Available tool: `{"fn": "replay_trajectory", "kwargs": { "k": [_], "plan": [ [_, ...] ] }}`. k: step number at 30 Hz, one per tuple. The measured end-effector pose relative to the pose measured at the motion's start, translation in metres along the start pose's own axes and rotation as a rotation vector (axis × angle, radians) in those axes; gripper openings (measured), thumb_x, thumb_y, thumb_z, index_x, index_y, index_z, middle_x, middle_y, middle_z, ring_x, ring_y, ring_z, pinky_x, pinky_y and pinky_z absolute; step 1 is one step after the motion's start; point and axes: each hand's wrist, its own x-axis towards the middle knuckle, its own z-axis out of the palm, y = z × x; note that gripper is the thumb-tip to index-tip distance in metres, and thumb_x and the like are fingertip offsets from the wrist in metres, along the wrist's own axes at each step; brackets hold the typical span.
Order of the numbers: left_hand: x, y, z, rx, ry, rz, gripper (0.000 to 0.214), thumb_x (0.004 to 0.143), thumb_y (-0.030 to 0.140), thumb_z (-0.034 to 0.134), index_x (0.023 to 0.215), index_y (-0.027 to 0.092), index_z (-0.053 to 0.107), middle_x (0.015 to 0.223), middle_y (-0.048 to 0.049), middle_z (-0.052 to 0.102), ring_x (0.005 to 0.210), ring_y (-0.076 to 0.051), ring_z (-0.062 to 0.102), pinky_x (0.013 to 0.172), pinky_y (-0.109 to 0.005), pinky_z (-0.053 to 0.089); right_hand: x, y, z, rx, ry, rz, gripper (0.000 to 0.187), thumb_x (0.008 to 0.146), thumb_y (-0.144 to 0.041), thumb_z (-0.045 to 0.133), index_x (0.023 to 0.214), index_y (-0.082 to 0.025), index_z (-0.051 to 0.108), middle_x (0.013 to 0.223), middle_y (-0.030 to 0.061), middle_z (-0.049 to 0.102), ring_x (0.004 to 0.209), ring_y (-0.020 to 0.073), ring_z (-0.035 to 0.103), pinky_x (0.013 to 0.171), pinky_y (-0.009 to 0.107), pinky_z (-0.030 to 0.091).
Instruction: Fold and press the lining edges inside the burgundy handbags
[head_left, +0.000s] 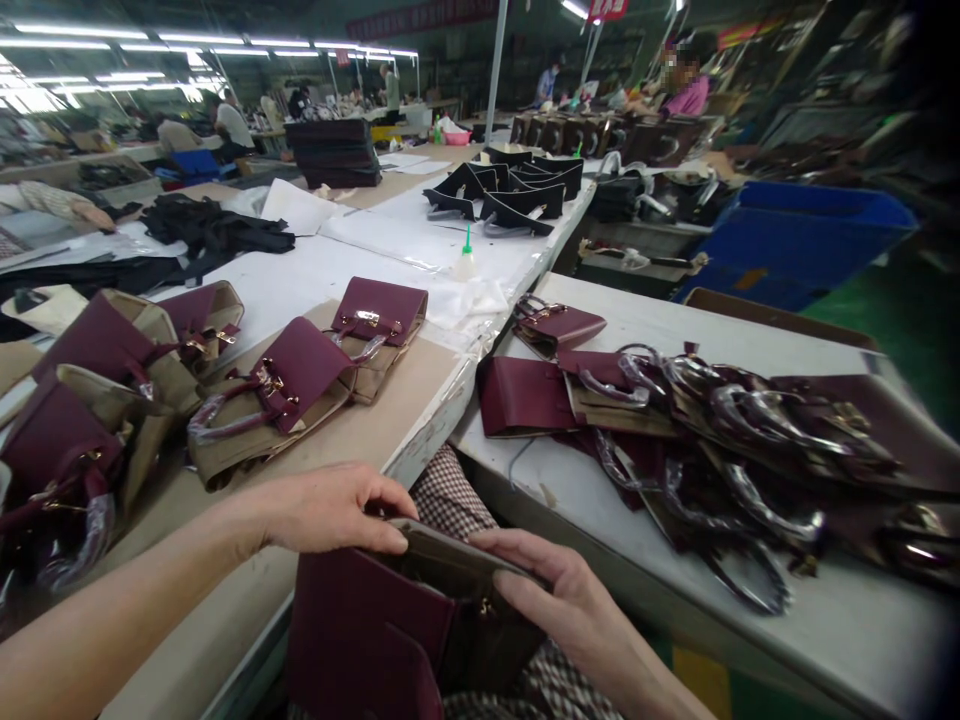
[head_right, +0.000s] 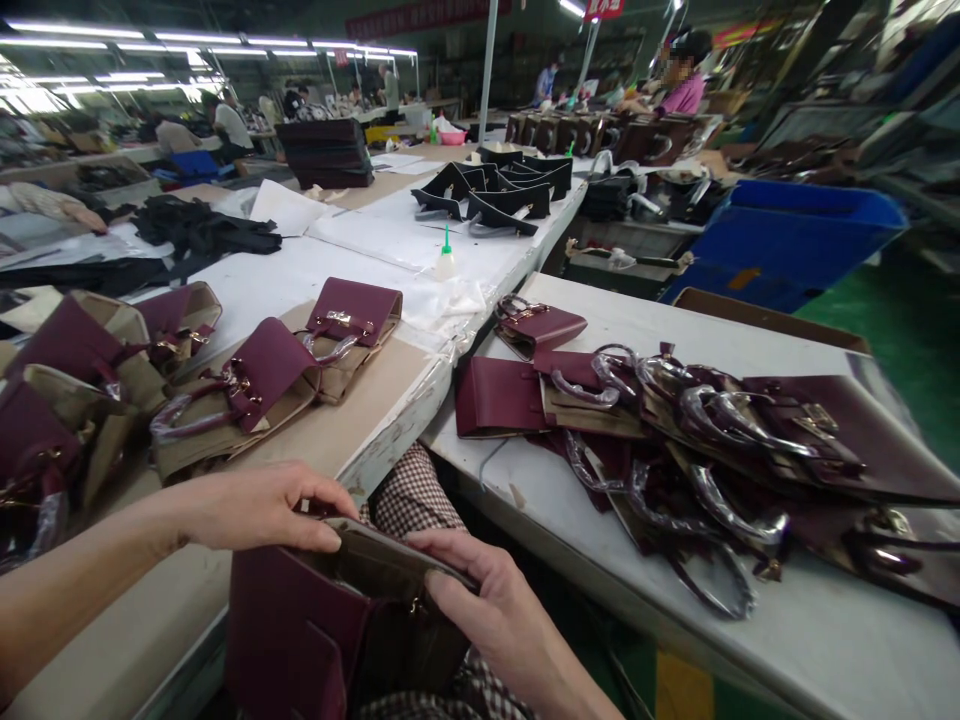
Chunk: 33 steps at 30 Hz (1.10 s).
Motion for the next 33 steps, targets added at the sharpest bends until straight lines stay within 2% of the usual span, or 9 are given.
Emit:
{"fn": "replay_trajectory", "kwargs": {
  "k": [5,10,13,17,21,24,27,29,33],
  "plan": [
    [0.002,-0.006,0.009,-0.024,0.036,0.007,0.027,0.089,0.039,0.058,0.103,0.025,0.077,0.081,0.0024,0.066,0.069,-0.014,0.053,0.063,-0.022,0.035,0.003,0.002,-0.002,-0.053,0.010,0.058,0.037,0.089,-0.044,0.069,0.118,-0.022,0.074,0.097,0.0037,0.075,0.087,0.0210,0.065,0.080,0.032,0.050],
    [-0.001,-0.005,0.011,-0.046,0.045,0.038,0.027,0.090,0.037,0.057,0.100,0.023,0.078,0.080,0.0022,0.065,0.070,-0.014,0.052,0.065,-0.022,0.036,0.016,-0.019,-0.003,-0.218,-0.147,0.072,0.033,0.092,-0.042,0.062,0.114,-0.021,0.076,0.090,0.0008,0.074,0.076,0.0172,0.061,0.068,0.026,0.046],
    [-0.001,0.000,0.014,-0.066,0.044,0.062,0.027,0.089,0.036,0.057,0.099,0.023,0.079,0.078,0.0030,0.064,0.069,-0.013,0.051,0.064,-0.022,0.035,0.033,-0.041,0.002,-0.456,-0.295,-0.004,0.027,0.094,-0.035,0.057,0.107,-0.023,0.077,0.079,-0.0022,0.068,0.070,0.0145,0.055,0.061,0.024,0.042],
    [-0.001,0.001,0.017,-0.102,0.110,0.024,0.024,0.084,0.038,0.063,0.089,0.019,0.077,0.068,0.0040,0.057,0.062,-0.012,0.045,0.055,-0.021,0.030,0.058,-0.059,0.015,-0.767,-0.457,-0.158,0.024,0.094,-0.031,0.055,0.082,-0.019,0.072,0.061,-0.0047,0.051,0.058,0.0107,0.043,0.056,0.022,0.035],
    [-0.013,-0.012,0.011,-0.208,0.181,-0.067,0.025,0.074,0.038,0.072,0.088,0.017,0.072,0.069,0.0035,0.060,0.062,-0.012,0.048,0.053,-0.020,0.031,0.069,-0.059,0.018,-0.861,-0.468,-0.198,0.028,0.095,-0.029,0.053,0.071,-0.018,0.062,0.058,-0.0050,0.046,0.055,0.0100,0.041,0.053,0.022,0.031],
    [-0.025,-0.024,0.003,-0.134,0.166,-0.110,0.023,0.076,0.037,0.070,0.088,0.018,0.073,0.068,0.0036,0.058,0.062,-0.013,0.047,0.054,-0.021,0.031,0.069,-0.056,0.016,-0.855,-0.441,-0.217,0.029,0.096,-0.026,0.051,0.071,-0.018,0.061,0.059,-0.0043,0.049,0.057,0.0108,0.045,0.054,0.022,0.033],
    [-0.029,-0.029,0.000,-0.037,0.198,-0.128,0.022,0.079,0.037,0.067,0.085,0.018,0.076,0.063,0.0037,0.055,0.060,-0.012,0.044,0.053,-0.022,0.028,0.067,-0.056,0.014,-0.881,-0.425,-0.246,0.024,0.096,-0.022,0.050,0.077,-0.019,0.065,0.064,-0.0031,0.057,0.061,0.0125,0.051,0.059,0.022,0.038],
    [-0.027,-0.030,0.002,-0.035,0.232,-0.133,0.023,0.079,0.038,0.067,0.085,0.019,0.077,0.063,0.0033,0.054,0.061,-0.013,0.043,0.053,-0.022,0.027,0.067,-0.057,0.014,-0.878,-0.435,-0.282,0.020,0.095,-0.019,0.049,0.092,-0.020,0.069,0.075,-0.0011,0.066,0.069,0.0149,0.058,0.066,0.024,0.044],
    [-0.021,-0.030,0.009,-0.088,0.254,-0.107,0.024,0.079,0.037,0.066,0.086,0.018,0.078,0.062,0.0030,0.052,0.061,-0.013,0.042,0.053,-0.023,0.026,0.078,-0.062,0.021,-0.828,-0.486,-0.331,0.035,0.091,-0.025,0.057,0.126,-0.026,0.062,0.101,0.0020,0.073,0.086,0.0188,0.065,0.077,0.027,0.048]
  ]
}}
